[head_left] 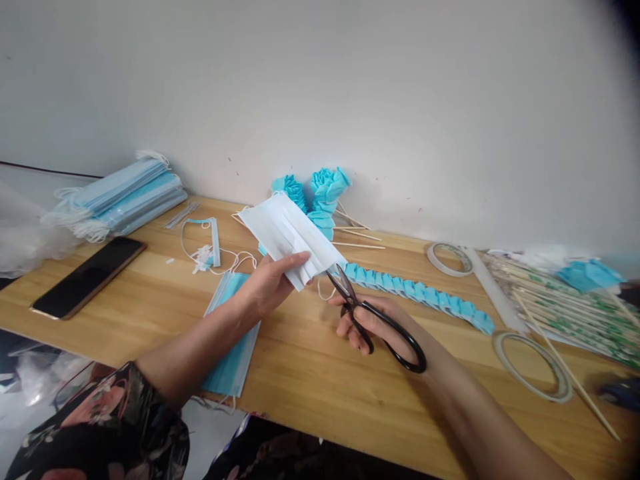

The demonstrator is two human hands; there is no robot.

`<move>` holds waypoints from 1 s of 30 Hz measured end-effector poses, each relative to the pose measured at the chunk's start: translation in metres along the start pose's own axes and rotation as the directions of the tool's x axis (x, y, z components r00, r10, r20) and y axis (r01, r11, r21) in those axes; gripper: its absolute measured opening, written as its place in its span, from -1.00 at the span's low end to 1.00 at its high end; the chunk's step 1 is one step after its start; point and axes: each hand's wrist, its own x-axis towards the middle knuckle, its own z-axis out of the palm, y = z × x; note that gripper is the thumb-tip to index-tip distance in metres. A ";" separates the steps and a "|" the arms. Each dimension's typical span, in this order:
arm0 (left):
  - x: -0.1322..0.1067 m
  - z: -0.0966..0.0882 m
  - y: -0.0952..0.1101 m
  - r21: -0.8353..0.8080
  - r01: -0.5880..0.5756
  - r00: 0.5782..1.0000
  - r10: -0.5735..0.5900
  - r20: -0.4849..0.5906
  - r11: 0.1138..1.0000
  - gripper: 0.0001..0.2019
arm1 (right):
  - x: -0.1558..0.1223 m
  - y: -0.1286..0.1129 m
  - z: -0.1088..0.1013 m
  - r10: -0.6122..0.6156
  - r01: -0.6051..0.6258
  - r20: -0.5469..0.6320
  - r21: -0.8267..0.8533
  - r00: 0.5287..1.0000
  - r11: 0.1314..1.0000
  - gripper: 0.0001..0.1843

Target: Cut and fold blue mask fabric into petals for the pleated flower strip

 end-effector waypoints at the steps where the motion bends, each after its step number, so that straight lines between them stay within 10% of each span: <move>1: 0.000 0.000 -0.001 0.006 0.008 1.000 -0.008 0.010 1.000 -0.51 | 0.000 0.000 0.000 -0.009 0.009 0.007 -0.001 1.000 1.000 -0.35; 30: -0.005 -0.001 -0.004 0.094 0.068 0.993 -0.077 0.093 0.993 -0.37 | -0.001 -0.004 0.000 -0.062 0.057 -0.058 -0.092 0.996 0.994 -0.28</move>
